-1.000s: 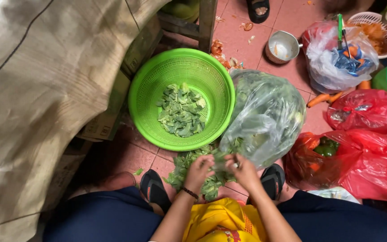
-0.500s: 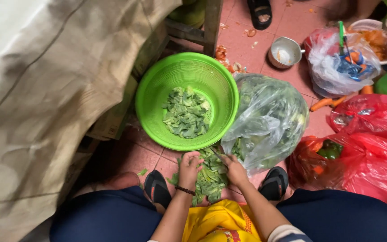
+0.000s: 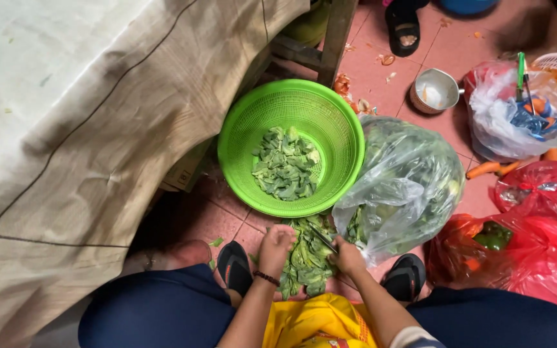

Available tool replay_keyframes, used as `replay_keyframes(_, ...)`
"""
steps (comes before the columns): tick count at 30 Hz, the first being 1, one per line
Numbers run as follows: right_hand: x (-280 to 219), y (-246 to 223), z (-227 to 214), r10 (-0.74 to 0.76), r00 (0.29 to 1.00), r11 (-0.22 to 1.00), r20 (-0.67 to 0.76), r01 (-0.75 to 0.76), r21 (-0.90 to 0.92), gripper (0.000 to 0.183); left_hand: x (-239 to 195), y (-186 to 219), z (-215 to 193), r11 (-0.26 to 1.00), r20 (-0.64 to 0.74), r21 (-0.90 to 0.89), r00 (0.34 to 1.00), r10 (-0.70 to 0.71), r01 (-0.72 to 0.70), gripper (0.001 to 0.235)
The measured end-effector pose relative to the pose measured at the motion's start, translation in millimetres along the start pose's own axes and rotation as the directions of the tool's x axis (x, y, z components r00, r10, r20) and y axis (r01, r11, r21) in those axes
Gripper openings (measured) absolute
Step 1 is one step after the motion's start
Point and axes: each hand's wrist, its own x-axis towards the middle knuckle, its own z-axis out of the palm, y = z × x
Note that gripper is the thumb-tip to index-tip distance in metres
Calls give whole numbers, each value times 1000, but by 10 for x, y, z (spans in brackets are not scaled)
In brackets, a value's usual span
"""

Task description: The recorder is sitting and chopping green leafy vegetables using a knife, placing the cut pieces into a green plastic bowl.

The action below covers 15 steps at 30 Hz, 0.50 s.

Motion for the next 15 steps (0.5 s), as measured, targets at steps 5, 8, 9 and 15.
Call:
replay_keyframes(5,-128,-43,-355,-61,997,998,52,60,18,54,-475,602,-5,857,201,466,970,139,-220,18)
replay_keyframes(8,-441,-367,-940,-71,975,997,212,68,22,52,-676,954,75,684,359,633,920,155,-362,34)
replay_keyframes(9,-629,-517,-1166,-65,944,998,323,59,29,50,-778,1058,118,648,434,639,890,142,-415,45)
replay_keyframes(15,-1457,-1324,-1904,-273,943,960,191,255,113,44,-1099,1383,546,768,566,424,802,188,-480,85)
